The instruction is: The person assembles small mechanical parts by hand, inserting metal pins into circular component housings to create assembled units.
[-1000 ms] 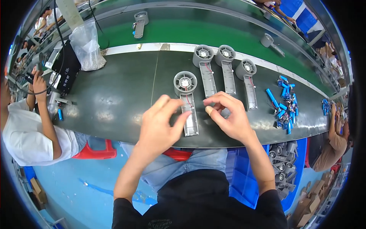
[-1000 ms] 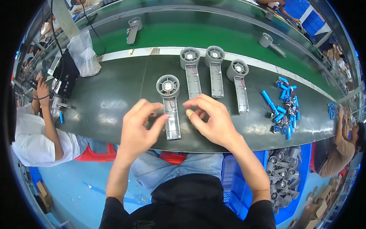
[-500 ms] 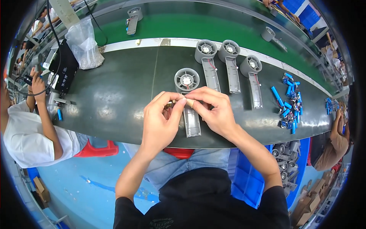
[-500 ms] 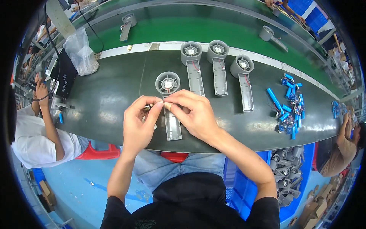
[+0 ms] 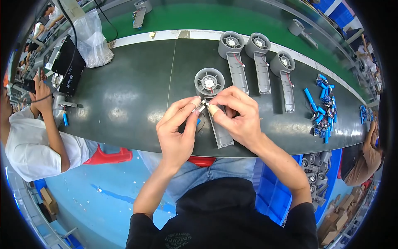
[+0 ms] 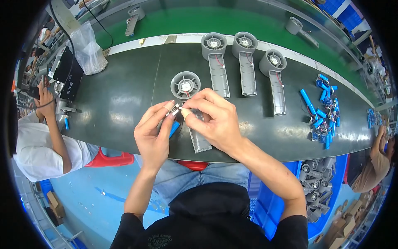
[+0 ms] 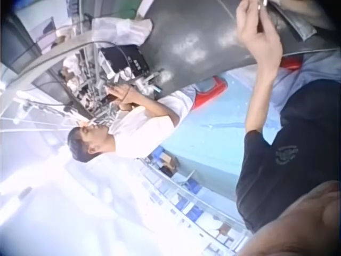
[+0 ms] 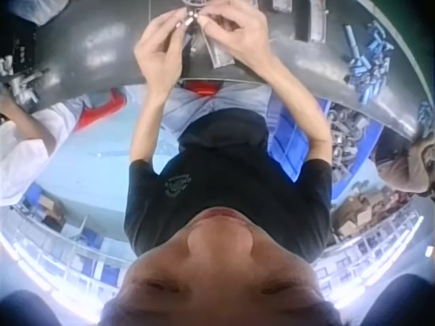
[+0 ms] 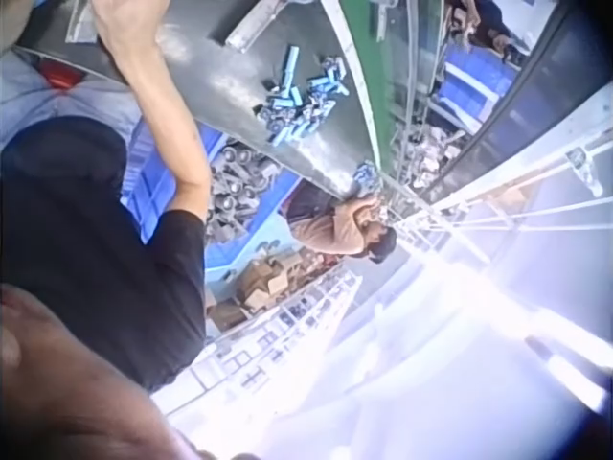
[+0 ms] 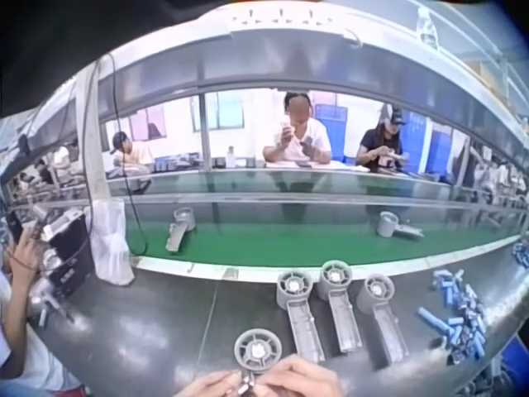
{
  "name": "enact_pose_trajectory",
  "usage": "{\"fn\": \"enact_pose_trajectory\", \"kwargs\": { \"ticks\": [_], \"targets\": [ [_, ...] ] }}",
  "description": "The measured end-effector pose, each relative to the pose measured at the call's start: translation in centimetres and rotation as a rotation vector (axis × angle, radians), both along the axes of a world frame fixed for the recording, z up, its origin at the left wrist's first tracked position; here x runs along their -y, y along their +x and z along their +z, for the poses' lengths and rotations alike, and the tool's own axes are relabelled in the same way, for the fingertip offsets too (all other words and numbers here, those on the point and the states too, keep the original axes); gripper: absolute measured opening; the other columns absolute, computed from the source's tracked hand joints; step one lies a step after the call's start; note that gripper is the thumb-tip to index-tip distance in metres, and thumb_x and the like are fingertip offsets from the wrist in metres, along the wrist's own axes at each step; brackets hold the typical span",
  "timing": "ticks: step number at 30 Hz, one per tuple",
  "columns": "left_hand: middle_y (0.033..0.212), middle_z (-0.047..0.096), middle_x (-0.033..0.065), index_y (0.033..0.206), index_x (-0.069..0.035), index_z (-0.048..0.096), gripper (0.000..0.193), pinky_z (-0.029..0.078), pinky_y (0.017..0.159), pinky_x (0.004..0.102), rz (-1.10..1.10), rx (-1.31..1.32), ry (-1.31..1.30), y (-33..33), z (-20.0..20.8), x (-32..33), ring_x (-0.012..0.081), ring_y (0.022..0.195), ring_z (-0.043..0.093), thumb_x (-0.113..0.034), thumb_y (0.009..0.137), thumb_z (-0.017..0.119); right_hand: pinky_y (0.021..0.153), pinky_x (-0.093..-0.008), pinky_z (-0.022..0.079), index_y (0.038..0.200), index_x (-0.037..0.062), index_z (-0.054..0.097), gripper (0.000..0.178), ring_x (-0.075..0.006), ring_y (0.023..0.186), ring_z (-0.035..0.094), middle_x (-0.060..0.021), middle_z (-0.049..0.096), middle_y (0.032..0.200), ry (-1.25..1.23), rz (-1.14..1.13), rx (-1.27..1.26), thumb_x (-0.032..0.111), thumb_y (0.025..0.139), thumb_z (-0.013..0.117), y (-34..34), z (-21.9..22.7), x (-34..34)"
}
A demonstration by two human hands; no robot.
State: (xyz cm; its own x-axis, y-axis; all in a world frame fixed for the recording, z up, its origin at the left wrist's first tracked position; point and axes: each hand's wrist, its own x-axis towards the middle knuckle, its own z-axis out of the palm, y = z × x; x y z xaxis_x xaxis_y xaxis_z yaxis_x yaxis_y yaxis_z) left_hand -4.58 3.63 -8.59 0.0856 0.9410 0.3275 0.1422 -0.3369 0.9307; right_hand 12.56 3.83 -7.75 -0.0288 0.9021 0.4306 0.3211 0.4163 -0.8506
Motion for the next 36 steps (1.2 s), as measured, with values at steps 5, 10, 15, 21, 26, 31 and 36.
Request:
{"fn": "enact_pose_trajectory", "kwargs": {
  "ticks": [5, 10, 15, 21, 26, 31, 36],
  "targets": [
    [0.113, 0.066, 0.0146, 0.117, 0.006, 0.069, 0.028, 0.053, 0.089, 0.0279, -0.009, 0.031, -0.021, 0.3, 0.0, 0.2, 0.0167, 0.102, 0.064, 0.011, 0.09, 0.061, 0.046, -0.0205, 0.032, 0.089, 0.0004, 0.072, 0.009, -0.0014, 0.053, 0.042, -0.0035, 0.063, 0.09, 0.041, -0.026, 0.047, 0.0, 0.08, 0.074, -0.2, -0.1, 0.0],
    [0.115, 0.066, 0.0165, 0.118, 0.006, 0.068, 0.029, 0.052, 0.09, 0.0286, -0.063, 0.043, 0.033, 0.2, -0.3, 0.4, 0.0185, 0.104, 0.064, 0.011, 0.09, 0.062, 0.045, -0.0231, 0.036, 0.088, 0.0024, 0.072, 0.011, -0.0049, 0.051, 0.046, -0.0035, 0.064, 0.086, 0.018, -0.068, 0.026, 0.006, 0.079, 0.077, -0.3, -0.1, 0.1],
    [0.116, 0.066, 0.0177, 0.118, 0.007, 0.067, 0.029, 0.052, 0.09, 0.0287, -0.064, 0.021, 0.083, 0.3, -0.7, 0.3, 0.0194, 0.105, 0.064, 0.01, 0.09, 0.062, 0.047, -0.0195, 0.033, 0.089, 0.0001, 0.072, 0.011, -0.0016, 0.054, 0.042, -0.0036, 0.062, 0.09, 0.042, -0.075, 0.052, -0.002, 0.078, 0.074, -0.3, -0.2, 0.2],
    [0.116, 0.066, 0.0178, 0.118, 0.007, 0.067, 0.028, 0.053, 0.09, 0.0287, -0.05, 0.003, 0.089, 0.3, -0.5, 0.3, 0.0192, 0.104, 0.065, 0.01, 0.091, 0.062, 0.047, -0.0194, 0.033, 0.09, 0.0001, 0.071, 0.014, -0.0017, 0.054, 0.042, -0.0038, 0.062, 0.091, 0.033, -0.072, 0.054, -0.003, 0.077, 0.074, -0.3, -0.2, 0.2],
    [0.116, 0.066, 0.0177, 0.117, 0.007, 0.067, 0.027, 0.053, 0.089, 0.0281, -0.05, 0.012, 0.077, 0.2, -0.6, 0.4, 0.0186, 0.103, 0.065, 0.01, 0.091, 0.061, 0.047, -0.0193, 0.033, 0.09, -0.0001, 0.07, 0.014, -0.0017, 0.055, 0.043, -0.0041, 0.062, 0.091, 0.042, -0.084, 0.061, -0.003, 0.076, 0.074, -0.5, -0.3, 0.2],
    [0.107, 0.069, 0.0136, 0.119, 0.004, 0.068, 0.031, 0.053, 0.076, 0.026, 0.002, 0.041, 0.063, 0.4, -1.0, 0.2, 0.0162, 0.088, 0.067, 0.008, 0.088, 0.064, 0.047, -0.0194, 0.033, 0.089, -0.0004, 0.07, 0.014, -0.0017, 0.054, 0.043, -0.0044, 0.062, 0.091, 0.061, -0.094, 0.08, -0.004, 0.076, 0.074, -0.5, -0.4, 0.3],
    [0.114, 0.067, 0.0164, 0.117, 0.008, 0.067, 0.025, 0.054, 0.087, 0.0274, -0.042, -0.005, 0.071, 0.2, -0.6, 0.4, 0.0172, 0.1, 0.066, 0.009, 0.092, 0.061, 0.046, -0.0196, 0.033, 0.09, -0.0003, 0.07, 0.014, -0.0017, 0.053, 0.043, -0.0043, 0.061, 0.09, 0.063, -0.091, 0.089, -0.003, 0.077, 0.074, -0.5, -0.4, 0.1]
  ]
}}
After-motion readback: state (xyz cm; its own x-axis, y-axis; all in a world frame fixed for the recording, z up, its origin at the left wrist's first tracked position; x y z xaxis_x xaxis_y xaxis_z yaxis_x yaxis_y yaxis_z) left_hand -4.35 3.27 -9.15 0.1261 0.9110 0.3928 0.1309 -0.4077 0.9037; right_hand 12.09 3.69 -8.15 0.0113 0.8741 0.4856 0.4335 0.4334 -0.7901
